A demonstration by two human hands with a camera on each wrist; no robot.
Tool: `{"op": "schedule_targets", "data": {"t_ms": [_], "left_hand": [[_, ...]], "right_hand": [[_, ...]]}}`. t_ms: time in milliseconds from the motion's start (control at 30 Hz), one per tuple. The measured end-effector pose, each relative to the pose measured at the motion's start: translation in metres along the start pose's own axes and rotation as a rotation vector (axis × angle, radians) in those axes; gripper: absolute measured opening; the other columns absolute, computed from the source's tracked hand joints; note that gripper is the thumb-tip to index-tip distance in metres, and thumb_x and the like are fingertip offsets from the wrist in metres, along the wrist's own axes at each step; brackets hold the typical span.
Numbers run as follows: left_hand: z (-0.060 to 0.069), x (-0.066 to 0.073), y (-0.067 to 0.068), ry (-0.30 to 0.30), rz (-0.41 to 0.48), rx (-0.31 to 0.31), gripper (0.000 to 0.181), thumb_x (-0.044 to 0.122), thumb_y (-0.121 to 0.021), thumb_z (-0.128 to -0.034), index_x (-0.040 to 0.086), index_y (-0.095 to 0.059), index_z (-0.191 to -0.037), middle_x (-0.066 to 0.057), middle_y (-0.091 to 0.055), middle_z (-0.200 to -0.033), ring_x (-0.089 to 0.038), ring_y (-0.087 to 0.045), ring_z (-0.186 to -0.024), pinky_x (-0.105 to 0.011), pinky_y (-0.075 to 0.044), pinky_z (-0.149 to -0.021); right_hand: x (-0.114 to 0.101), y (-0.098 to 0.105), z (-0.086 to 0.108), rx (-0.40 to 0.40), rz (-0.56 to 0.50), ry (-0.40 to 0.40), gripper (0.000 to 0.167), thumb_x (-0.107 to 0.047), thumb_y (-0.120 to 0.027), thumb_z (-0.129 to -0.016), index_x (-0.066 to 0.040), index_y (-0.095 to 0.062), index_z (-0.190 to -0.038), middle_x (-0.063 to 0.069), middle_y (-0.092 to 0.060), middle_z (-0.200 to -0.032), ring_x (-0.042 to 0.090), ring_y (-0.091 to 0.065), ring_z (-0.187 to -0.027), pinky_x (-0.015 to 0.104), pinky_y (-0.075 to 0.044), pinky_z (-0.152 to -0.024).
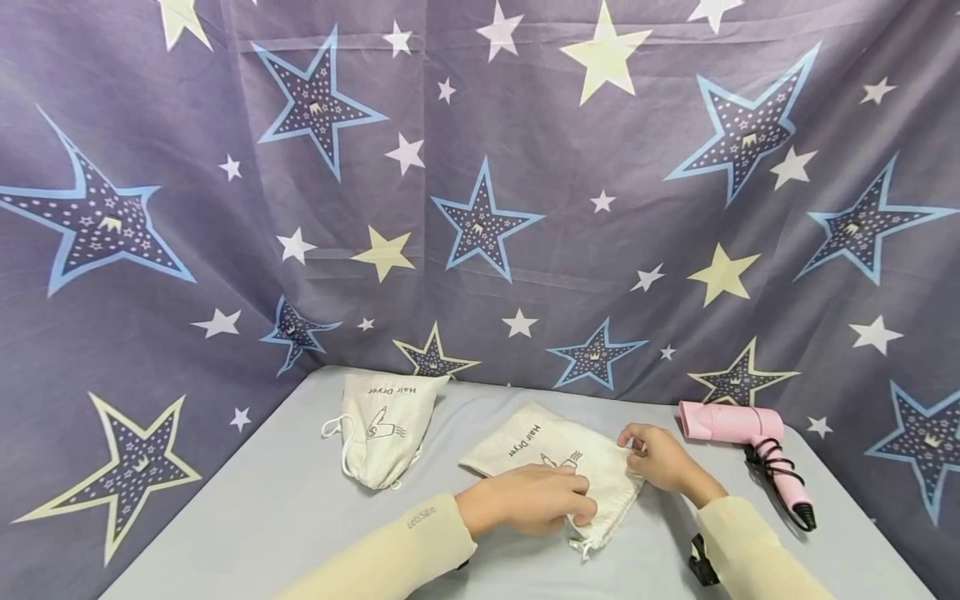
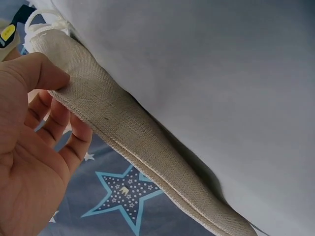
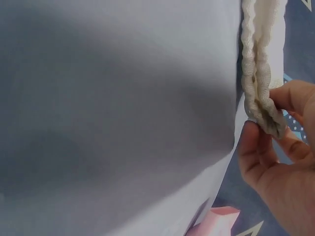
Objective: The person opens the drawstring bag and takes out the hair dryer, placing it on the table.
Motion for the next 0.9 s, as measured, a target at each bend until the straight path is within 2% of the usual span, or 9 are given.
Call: {"op": "schedule_targets", "data": {"t_ms": [267,600,900], "left_hand": [[-0.013,0.0,-0.005,0.017,0.005,-0.002,0.027,0.009,-0.073,-0.0863,0.029,-0.056,-0.095,0.014,-0.044,-0.089,-0.004,-0.04,-0.081,-0.014,-0.032,-0.064],[-0.023,-0.004,-0.006,0.026,0.008,0.001,0.027,0.008,-0.072,-0.0879,0.028,-0.057,-0.096,0.013,-0.047,-0.089,-0.004,-0.042,-0.081,-0.013,-0.032,-0.062],[-0.035,-0.007,-0.007,0.043,-0.005,0.011,0.025,0.009,-0.071,-0.0897,0.029,-0.058,-0.097,0.014,-0.048,-0.09,-0.004,-0.043,-0.082,-0.014,-0.034,-0.065]], "right_hand": [[0.008,0.007,0.01,0.019,-0.001,-0.015,0.024,0.006,-0.064,-0.074,-0.009,-0.065,-0.094,0.001,-0.052,-0.075,0.013,-0.044,-0.066,0.031,-0.039,-0.063],[0.022,0.017,0.02,0.023,-0.012,-0.005,0.023,0.007,-0.065,-0.074,-0.007,-0.065,-0.094,0.001,-0.053,-0.075,0.009,-0.044,-0.061,0.029,-0.039,-0.06],[0.032,0.026,0.025,0.057,0.003,-0.021,0.024,0.008,-0.066,-0.075,-0.007,-0.065,-0.094,0.001,-0.055,-0.076,0.007,-0.043,-0.056,0.028,-0.04,-0.057]]}}
Point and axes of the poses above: each hand's wrist, its own z-axis away from the middle knuckle, its own y-axis out of the back of the hand, x = y × z, the point moved 1 cm from there along -z, towards the middle knuckle
